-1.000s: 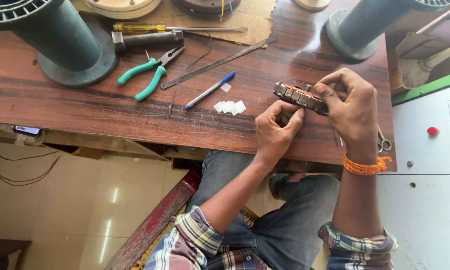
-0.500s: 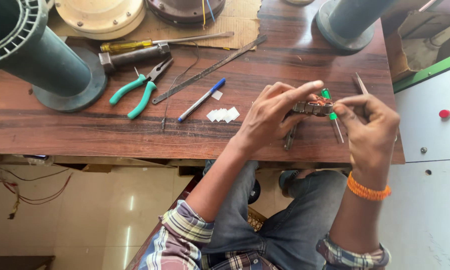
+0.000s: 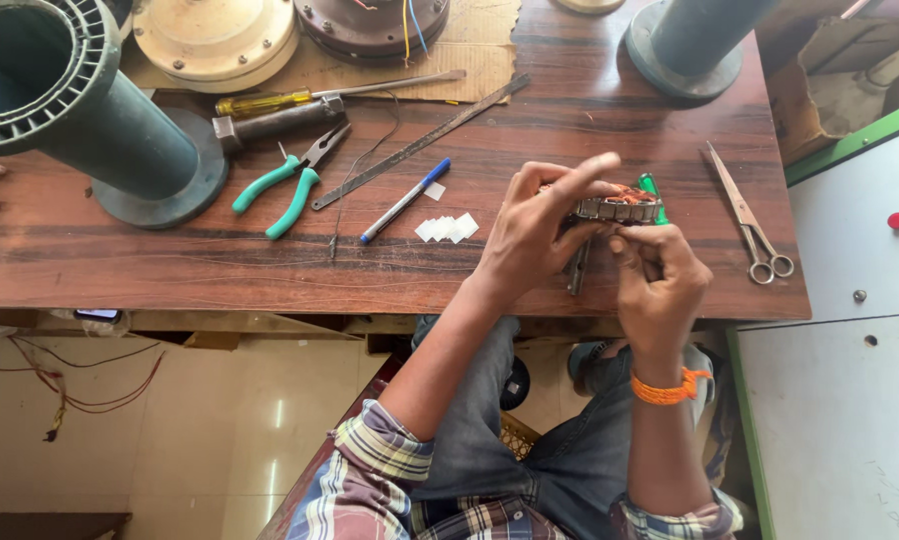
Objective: The person sits at a workbench holding a small electric motor armature and works on its copper windings, turning the armature and pressing and adjusting the winding wires by hand. They pick up a green-handled screwdriver and use it on the armature, then continue adjusting the windings with their fingers.
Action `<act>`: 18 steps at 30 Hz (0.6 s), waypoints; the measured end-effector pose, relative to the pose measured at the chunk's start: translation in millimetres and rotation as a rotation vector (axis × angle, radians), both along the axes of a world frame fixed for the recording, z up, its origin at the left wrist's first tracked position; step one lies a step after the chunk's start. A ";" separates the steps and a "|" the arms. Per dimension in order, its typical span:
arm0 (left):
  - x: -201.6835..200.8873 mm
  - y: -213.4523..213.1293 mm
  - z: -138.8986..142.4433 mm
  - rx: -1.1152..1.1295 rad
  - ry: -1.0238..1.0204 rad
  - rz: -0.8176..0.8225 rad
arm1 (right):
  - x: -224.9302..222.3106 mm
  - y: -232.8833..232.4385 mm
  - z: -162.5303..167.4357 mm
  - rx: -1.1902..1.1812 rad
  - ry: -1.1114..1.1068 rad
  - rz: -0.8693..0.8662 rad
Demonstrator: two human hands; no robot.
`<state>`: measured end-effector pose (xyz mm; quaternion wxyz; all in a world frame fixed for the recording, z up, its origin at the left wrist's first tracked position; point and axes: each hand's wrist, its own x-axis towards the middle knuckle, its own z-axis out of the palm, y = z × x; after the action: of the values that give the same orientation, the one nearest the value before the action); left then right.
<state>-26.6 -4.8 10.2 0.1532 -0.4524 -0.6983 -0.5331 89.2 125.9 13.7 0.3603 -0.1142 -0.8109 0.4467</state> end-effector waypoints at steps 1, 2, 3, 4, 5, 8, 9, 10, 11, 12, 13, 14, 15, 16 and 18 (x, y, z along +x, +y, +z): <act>2.5 -0.2 -0.6 -0.029 0.132 0.043 | -2.2 -0.5 -6.4 0.006 0.018 -0.019; 5.3 0.3 -1.1 -0.057 0.266 0.084 | -1.4 -1.8 -12.8 0.010 0.021 -0.029; 7.9 0.2 -1.8 -0.073 0.311 0.078 | 1.6 -4.3 -19.1 0.014 0.026 -0.038; 10.0 -1.4 -2.6 -0.090 0.357 0.073 | 5.5 -5.1 -23.5 0.018 0.031 -0.045; 11.5 -3.3 -3.3 -0.108 0.401 0.069 | 10.1 -4.1 -26.1 -0.014 0.027 -0.040; 8.0 -5.5 -3.5 -0.129 0.488 0.095 | 24.9 0.6 -24.6 -0.063 -0.006 -0.002; 7.2 -6.3 -3.5 -0.095 0.477 0.095 | 32.2 4.1 -19.1 -0.046 -0.025 0.019; 6.6 -6.7 -3.6 -0.061 0.464 0.093 | 38.1 8.2 -12.3 -0.029 -0.046 0.039; 6.5 -6.9 -3.9 -0.026 0.450 0.092 | 42.1 13.3 -4.3 0.026 -0.061 0.029; 6.8 -6.0 -4.0 0.007 0.403 0.096 | 45.8 18.7 5.1 0.081 -0.076 0.020; 7.5 -3.8 -4.0 0.042 0.355 0.099 | 48.7 21.9 14.1 0.138 -0.093 0.011; 8.5 -2.2 -4.2 0.078 0.306 0.103 | 49.7 23.5 22.5 0.116 -0.093 0.003; 9.4 -1.3 -4.4 0.090 0.268 0.094 | 48.5 25.3 31.2 0.094 -0.094 -0.005; 10.3 -0.1 -4.3 0.103 0.230 0.085 | 45.9 26.4 40.0 0.074 -0.094 -0.012; 12.1 1.5 -3.7 0.116 0.183 0.113 | 33.8 25.7 55.1 0.139 -0.090 -0.022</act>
<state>-14.5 -3.3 6.6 0.2718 -0.4495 -0.6739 -0.5196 123.0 151.6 68.8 0.3354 -0.1178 -0.8541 0.3797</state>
